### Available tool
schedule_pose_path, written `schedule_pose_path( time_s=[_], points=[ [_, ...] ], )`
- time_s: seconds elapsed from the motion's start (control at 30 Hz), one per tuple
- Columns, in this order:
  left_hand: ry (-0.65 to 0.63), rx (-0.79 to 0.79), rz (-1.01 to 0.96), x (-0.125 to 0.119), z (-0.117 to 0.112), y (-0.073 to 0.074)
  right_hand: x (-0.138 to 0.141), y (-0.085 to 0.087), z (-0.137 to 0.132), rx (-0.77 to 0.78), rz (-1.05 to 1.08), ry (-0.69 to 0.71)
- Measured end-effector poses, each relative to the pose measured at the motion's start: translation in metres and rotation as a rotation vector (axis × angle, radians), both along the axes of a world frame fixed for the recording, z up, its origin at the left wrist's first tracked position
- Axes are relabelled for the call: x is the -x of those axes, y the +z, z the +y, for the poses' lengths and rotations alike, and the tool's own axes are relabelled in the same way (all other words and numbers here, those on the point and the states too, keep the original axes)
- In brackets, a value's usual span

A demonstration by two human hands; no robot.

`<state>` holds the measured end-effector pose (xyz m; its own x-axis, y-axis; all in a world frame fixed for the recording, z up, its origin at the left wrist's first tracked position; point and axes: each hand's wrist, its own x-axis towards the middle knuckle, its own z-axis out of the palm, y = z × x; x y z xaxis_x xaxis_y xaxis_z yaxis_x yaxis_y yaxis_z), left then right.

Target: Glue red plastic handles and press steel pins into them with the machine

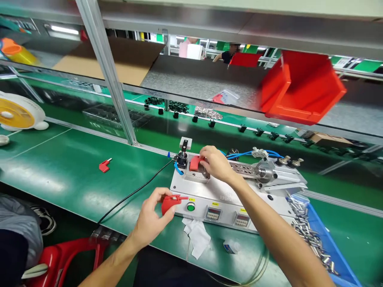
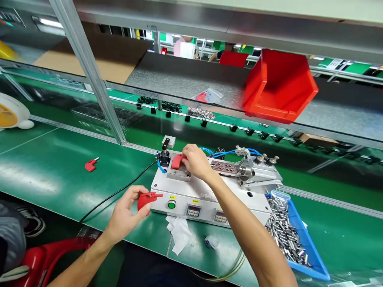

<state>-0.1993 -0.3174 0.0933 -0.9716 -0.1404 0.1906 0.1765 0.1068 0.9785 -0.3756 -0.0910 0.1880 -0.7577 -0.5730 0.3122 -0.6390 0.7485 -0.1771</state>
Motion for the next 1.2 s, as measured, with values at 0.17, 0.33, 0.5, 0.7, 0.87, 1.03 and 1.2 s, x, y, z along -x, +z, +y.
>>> schedule_pose_path(
  time_s=[0.17, 0.33, 0.5, 0.7, 0.87, 1.03, 1.2],
  points=[
    [0.024, 0.5, 0.388, 0.055, 0.014, 0.049, -0.031, 0.014, 0.047, 0.276, 0.141, -0.116],
    [0.016, 1.058, 0.43, 0.114, 0.048, 0.072, -0.076, -0.009, 0.103, 0.127, 0.051, -0.11],
    [-0.054, 1.264, 0.351, 0.139, 0.076, 0.073, -0.102, -0.042, 0.125, 0.082, 0.04, -0.16],
    [-0.072, 1.293, 0.361, 0.134, 0.079, 0.059, -0.122, -0.049, 0.136, 0.107, 0.093, -0.163],
    [-0.081, 1.252, 0.421, 0.114, 0.063, 0.044, -0.158, -0.044, 0.167, 0.135, 0.093, -0.154],
    [-0.087, 1.232, 0.43, 0.118, 0.06, 0.052, -0.188, -0.04, 0.198, 0.029, -0.001, -0.209],
    [-0.066, 1.369, 0.348, 0.127, 0.069, 0.066, -0.207, -0.057, 0.213, -0.129, -0.019, -0.242]
  ],
)
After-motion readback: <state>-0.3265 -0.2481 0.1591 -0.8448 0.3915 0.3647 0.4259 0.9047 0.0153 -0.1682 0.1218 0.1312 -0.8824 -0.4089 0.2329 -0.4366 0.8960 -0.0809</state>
